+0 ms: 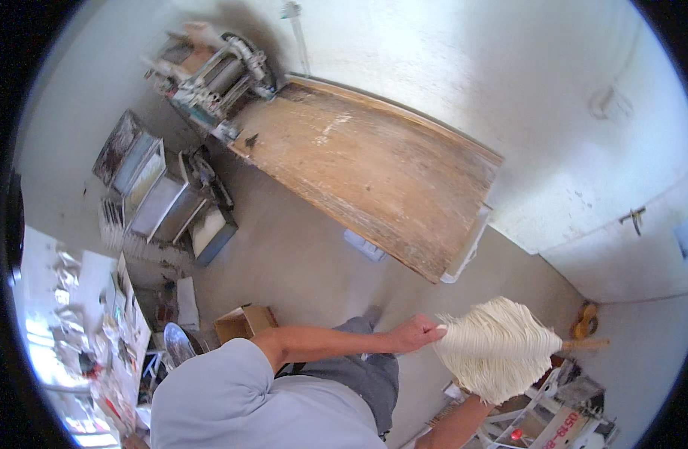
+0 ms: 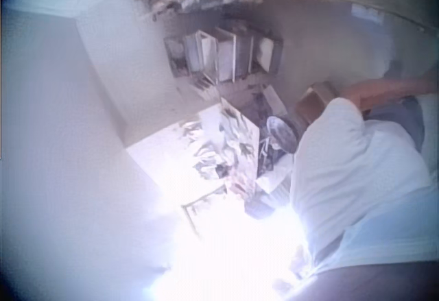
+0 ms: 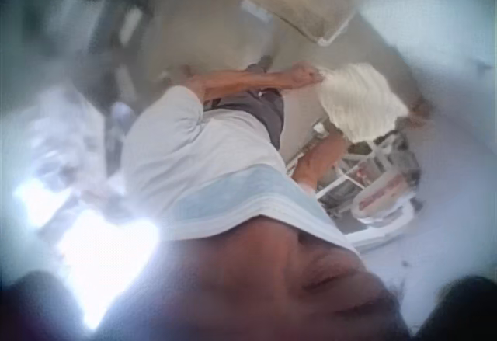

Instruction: The person removes a large sheet of dough from a wooden rack, feeds it through a dough sheeter, and collects the resulting noodles. They repeat this with a second sheet, then gather the noodles and place them on a wooden board. Finally, they use a scraper to clean flour from a metal tray.

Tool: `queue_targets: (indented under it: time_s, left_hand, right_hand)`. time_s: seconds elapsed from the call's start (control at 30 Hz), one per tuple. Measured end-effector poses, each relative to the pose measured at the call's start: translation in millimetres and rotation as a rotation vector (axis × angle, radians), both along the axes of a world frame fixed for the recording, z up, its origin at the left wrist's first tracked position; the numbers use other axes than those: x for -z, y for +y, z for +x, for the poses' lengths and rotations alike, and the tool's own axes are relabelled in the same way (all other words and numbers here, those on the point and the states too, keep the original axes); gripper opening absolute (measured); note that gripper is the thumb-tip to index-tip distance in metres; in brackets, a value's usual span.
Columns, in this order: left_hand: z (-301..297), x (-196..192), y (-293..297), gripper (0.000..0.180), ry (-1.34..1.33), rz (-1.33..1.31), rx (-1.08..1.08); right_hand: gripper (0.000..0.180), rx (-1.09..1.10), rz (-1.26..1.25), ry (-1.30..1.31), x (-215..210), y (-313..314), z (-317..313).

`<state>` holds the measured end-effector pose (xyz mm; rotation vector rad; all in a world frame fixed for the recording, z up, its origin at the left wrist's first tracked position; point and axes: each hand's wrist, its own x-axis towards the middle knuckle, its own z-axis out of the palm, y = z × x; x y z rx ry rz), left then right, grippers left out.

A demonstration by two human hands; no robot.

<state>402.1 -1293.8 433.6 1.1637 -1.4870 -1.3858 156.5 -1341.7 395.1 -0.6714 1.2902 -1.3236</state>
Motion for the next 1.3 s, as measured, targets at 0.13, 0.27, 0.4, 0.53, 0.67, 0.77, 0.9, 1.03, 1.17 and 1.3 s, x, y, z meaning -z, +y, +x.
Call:
queue_targets:
  time_s: [0.13,0.27,0.4,0.53,0.67,0.77,0.9,1.03,1.17,1.3]
  left_hand:
    - [43,-5,6,0.051,0.004,0.171,-0.235]
    - [154,-15,-12,0.054,-0.053,0.121,-0.475]
    - [294,-39,-56,0.053,-0.102,0.138,-0.670]
    - [441,-69,-99,0.047,-0.210,0.072,-0.851]
    - [581,-96,-145,0.044,-0.286,0.052,-0.948]
    - [671,-113,-182,0.045,-0.276,0.075,-1.038]
    - [758,-113,-215,0.049,-0.343,-0.137,-1.045]
    - [821,-65,-255,0.057,-0.614,-0.065,-1.179]
    - [840,48,-285,0.058,-0.744,0.096,-1.150]
    - [833,167,-306,0.058,-0.694,0.314,-1.078]
  right_hand:
    - [0.024,-0.223,-0.118,0.166,-56,-56,75]
    - [0.025,-0.381,-0.268,0.281,-107,-119,212]
    - [0.027,-0.465,-0.331,0.372,-139,-143,354]
    - [0.029,-0.547,-0.345,0.498,-149,-132,468]
    - [0.031,-0.573,-0.599,0.817,-166,-184,605]
    - [0.032,-0.516,-0.762,1.118,-175,-269,726]
    - [0.029,-0.667,-0.641,0.093,-110,-342,837]
    - [0.025,-0.773,-0.297,0.354,48,-380,883]
    - [0.030,-0.935,-0.138,0.747,197,-392,897]
    - [0.033,-0.989,0.105,0.798,250,-343,857]
